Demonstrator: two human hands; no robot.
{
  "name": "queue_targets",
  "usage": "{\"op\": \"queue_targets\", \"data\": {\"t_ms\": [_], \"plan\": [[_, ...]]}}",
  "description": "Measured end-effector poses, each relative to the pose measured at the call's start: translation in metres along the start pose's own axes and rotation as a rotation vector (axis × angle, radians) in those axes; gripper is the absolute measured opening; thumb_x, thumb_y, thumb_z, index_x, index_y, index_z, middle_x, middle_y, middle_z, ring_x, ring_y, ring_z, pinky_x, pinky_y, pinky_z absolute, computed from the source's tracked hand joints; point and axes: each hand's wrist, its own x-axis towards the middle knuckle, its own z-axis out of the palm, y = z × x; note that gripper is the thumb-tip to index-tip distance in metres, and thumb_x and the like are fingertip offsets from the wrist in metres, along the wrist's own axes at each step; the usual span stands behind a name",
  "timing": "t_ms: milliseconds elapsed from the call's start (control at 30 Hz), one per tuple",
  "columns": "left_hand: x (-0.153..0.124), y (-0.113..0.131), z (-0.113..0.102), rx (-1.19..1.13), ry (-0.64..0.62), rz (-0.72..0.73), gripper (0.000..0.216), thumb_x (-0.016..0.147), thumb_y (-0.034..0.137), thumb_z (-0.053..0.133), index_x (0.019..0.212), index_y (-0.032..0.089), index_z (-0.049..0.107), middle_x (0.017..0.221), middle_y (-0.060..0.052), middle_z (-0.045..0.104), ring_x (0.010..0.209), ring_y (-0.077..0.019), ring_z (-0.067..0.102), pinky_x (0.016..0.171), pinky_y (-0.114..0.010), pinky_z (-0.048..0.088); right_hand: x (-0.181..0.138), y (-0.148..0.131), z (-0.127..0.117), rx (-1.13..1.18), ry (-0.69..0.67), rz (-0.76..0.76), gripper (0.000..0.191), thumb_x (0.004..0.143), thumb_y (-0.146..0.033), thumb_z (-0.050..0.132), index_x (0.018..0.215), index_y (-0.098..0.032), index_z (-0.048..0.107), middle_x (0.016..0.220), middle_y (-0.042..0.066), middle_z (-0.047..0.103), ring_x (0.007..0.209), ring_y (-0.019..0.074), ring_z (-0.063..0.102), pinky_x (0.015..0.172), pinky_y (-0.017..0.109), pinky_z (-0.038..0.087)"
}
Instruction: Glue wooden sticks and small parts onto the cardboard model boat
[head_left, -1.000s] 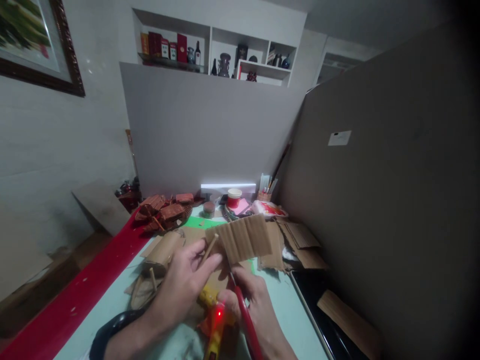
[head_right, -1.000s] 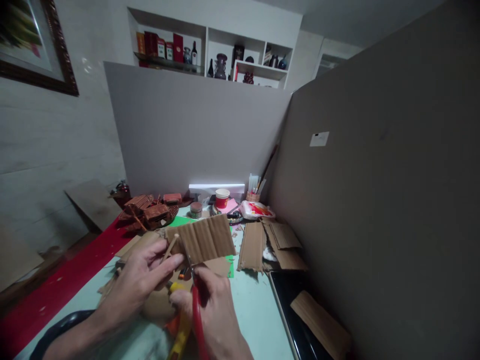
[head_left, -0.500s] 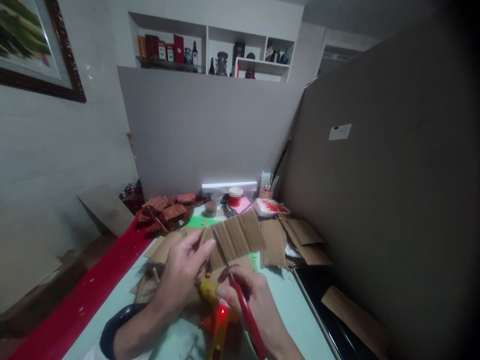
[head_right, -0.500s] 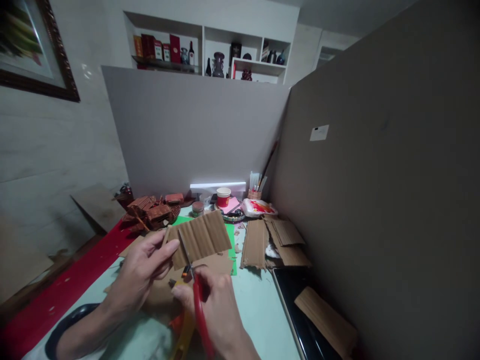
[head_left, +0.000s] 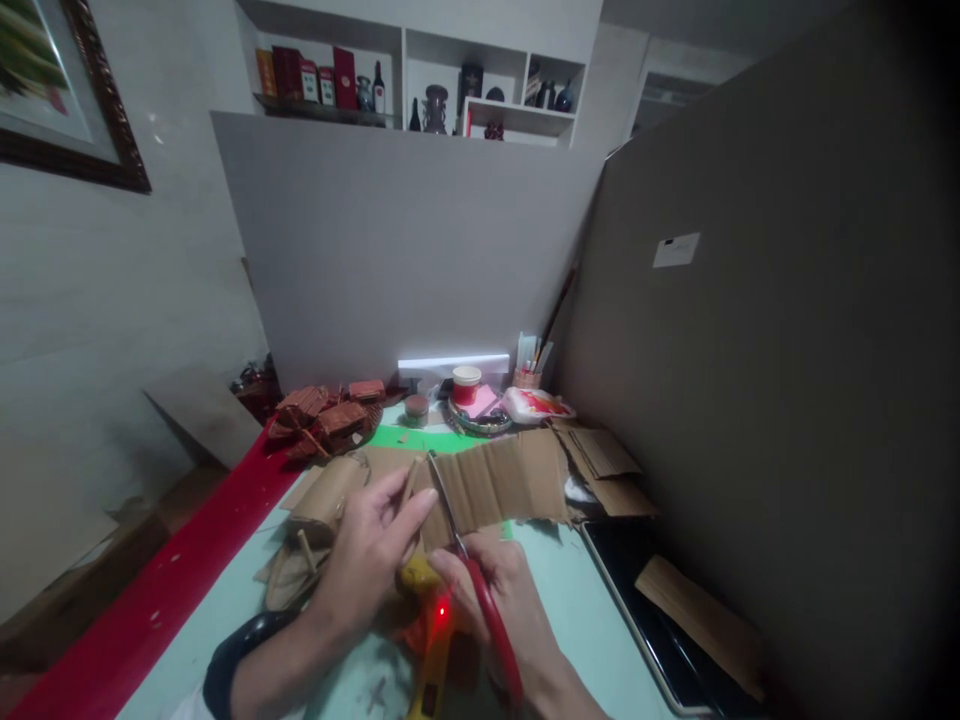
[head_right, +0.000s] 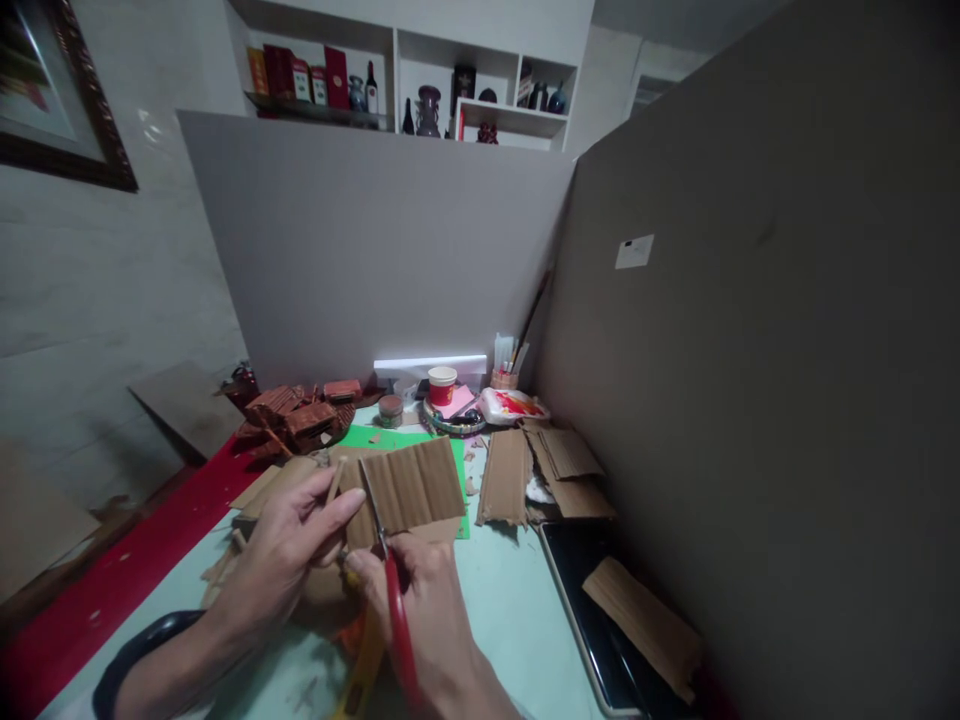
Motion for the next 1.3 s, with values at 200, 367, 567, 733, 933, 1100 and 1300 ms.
{"op": "queue_targets", "data": {"t_ms": [200,367,567,733,933,1100,1300], "plan": [[0.002,-0.003,0.003,-0.001,-0.003,0.004,0.023,0.085,0.040,0.066,0.080,0.019,0.060,0.056,0.008,0.035,0.047,-0.0096,0.028,0.042,-0.021,0.022,0.004,0.001,-0.002,0.050,-0.036,0.036,0.032,0.079,-0.044,0.065,0.063,-0.017,0.057,0.057,-0.001,0.052,0.054,0.0126,0.045,0.051,0.025,0.035],[-0.002,0.002,0.008,-0.033,0.028,0.031,0.020,0.082,0.037,0.070,0.078,0.019,0.065,0.062,0.004,0.052,0.056,-0.0144,0.049,0.060,-0.025,0.046,0.004,-0.003,-0.003,0.066,-0.010,0.065,0.044,0.077,-0.048,0.068,0.053,-0.021,0.043,0.053,-0.003,0.042,0.053,0.0111,0.038,0.049,0.024,0.031],[-0.001,-0.008,0.006,-0.065,-0.009,-0.048,0.025,0.085,0.040,0.068,0.092,0.017,0.066,0.055,0.009,0.038,0.046,-0.0089,0.031,0.046,-0.020,0.031,0.003,0.001,0.002,0.044,0.045,0.089,0.047,0.081,-0.050,0.061,0.052,-0.022,0.038,0.053,-0.003,0.039,0.053,0.0110,0.033,0.050,0.026,0.029],[0.003,-0.017,0.001,-0.135,-0.035,-0.045,0.029,0.085,0.044,0.068,0.088,0.016,0.061,0.057,0.009,0.034,0.047,-0.0063,0.024,0.043,-0.018,0.019,0.009,0.000,0.000,0.065,-0.018,0.121,0.044,0.075,-0.052,0.068,0.055,-0.020,0.047,0.054,-0.002,0.046,0.055,0.0126,0.041,0.052,0.026,0.033],[0.007,-0.009,0.000,-0.247,0.045,-0.048,0.031,0.079,0.044,0.074,0.080,0.016,0.058,0.055,0.011,0.030,0.044,-0.0038,0.018,0.041,-0.017,0.014,0.013,-0.013,-0.017,0.233,-0.221,0.116,0.053,0.060,-0.061,0.080,0.064,-0.020,0.046,0.059,-0.005,0.045,0.053,0.0090,0.039,0.047,0.022,0.030],[0.007,-0.010,0.000,-0.231,0.090,-0.048,0.032,0.079,0.044,0.073,0.077,0.017,0.056,0.053,0.013,0.026,0.043,-0.0039,0.017,0.041,-0.017,0.014,0.009,-0.014,-0.025,0.324,-0.369,0.139,0.054,0.074,-0.070,0.067,0.070,-0.019,0.050,0.057,-0.004,0.048,0.049,0.0100,0.043,0.045,0.022,0.031],[0.002,-0.019,0.002,-0.152,0.131,0.004,0.031,0.082,0.044,0.071,0.076,0.017,0.059,0.054,0.010,0.032,0.045,-0.0056,0.024,0.040,-0.017,0.019,0.004,-0.010,-0.016,0.360,-0.282,0.200,0.059,0.074,-0.074,0.064,0.064,-0.019,0.046,0.056,-0.005,0.041,0.048,0.0076,0.034,0.041,0.021,0.024]]}}
